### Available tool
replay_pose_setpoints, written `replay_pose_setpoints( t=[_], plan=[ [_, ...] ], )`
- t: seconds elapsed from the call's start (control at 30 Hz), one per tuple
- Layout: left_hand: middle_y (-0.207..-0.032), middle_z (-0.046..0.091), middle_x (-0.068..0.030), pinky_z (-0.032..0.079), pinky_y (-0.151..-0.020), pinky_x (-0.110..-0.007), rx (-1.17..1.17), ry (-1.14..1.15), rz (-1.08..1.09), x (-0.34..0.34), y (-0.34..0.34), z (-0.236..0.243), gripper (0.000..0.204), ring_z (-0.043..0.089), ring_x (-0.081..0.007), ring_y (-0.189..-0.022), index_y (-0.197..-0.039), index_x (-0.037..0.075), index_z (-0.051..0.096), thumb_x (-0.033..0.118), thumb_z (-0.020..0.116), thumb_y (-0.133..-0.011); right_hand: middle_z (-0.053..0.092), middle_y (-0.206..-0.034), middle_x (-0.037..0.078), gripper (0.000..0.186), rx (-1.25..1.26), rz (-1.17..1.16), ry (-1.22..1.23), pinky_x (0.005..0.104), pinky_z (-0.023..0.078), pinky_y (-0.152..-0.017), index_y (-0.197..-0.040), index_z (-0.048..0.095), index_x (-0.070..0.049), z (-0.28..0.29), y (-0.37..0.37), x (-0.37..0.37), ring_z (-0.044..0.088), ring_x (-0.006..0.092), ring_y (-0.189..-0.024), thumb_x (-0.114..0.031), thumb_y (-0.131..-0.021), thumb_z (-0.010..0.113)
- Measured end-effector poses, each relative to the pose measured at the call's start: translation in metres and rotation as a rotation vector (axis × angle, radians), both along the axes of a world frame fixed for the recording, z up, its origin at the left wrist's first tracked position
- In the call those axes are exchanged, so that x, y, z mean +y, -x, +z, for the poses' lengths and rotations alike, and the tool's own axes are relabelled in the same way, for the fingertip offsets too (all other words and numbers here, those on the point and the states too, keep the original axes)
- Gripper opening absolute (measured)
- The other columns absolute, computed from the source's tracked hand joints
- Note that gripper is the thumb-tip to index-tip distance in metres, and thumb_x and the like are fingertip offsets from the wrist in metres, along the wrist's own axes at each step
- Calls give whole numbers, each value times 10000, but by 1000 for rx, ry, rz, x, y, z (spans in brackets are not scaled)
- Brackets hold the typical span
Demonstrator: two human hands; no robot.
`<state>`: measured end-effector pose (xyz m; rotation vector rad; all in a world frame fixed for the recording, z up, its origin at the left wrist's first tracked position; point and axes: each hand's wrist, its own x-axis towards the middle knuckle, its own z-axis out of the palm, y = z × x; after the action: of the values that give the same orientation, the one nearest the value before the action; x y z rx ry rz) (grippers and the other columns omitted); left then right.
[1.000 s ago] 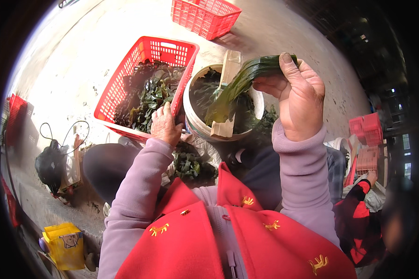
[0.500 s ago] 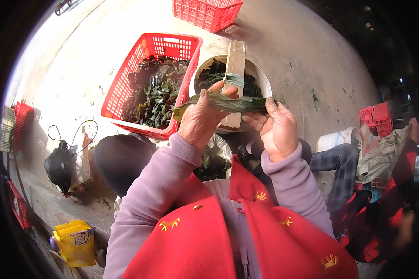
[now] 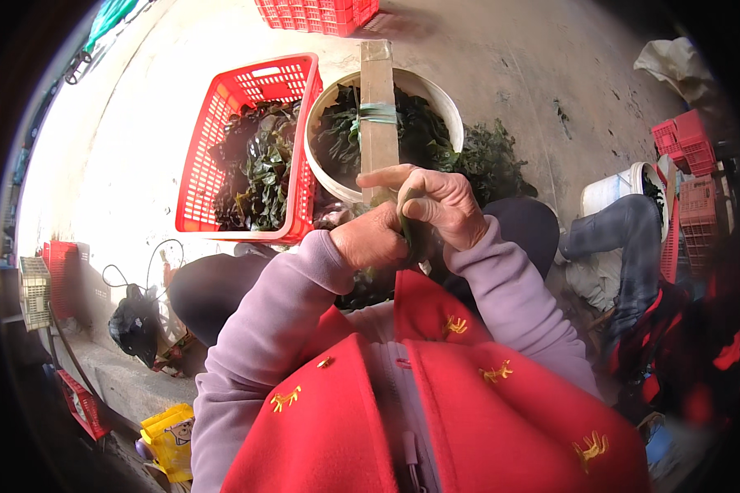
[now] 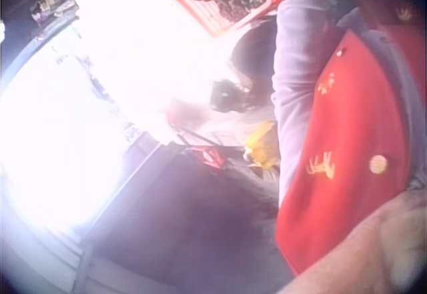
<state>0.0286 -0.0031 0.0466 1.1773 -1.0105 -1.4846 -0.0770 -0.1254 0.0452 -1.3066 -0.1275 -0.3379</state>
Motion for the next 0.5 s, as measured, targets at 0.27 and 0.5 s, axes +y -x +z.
replay_pose_setpoints(
  t=[0.27,0.5],
  plan=[
    [-656,598,-17,410,-485,-201,1,-176,543,1,-5,-11,115,519,-64,-534,-792,-5,618,-32,585,-685,618,-707,16,110,303,-509,-128,182,431,-579,-806,610,3,-28,4,2,527,38,-627,-102,-833,630],
    [-710,549,-68,455,-592,-316,-968,459,528,-5,9,-5,300,538,-228,-652,-870,69,598,22,703,-592,558,-629,-3,146,457,34,-552,160,294,-360,-765,593,-42,-32,20,-15,450,29,-450,-155,-775,685]
  ],
)
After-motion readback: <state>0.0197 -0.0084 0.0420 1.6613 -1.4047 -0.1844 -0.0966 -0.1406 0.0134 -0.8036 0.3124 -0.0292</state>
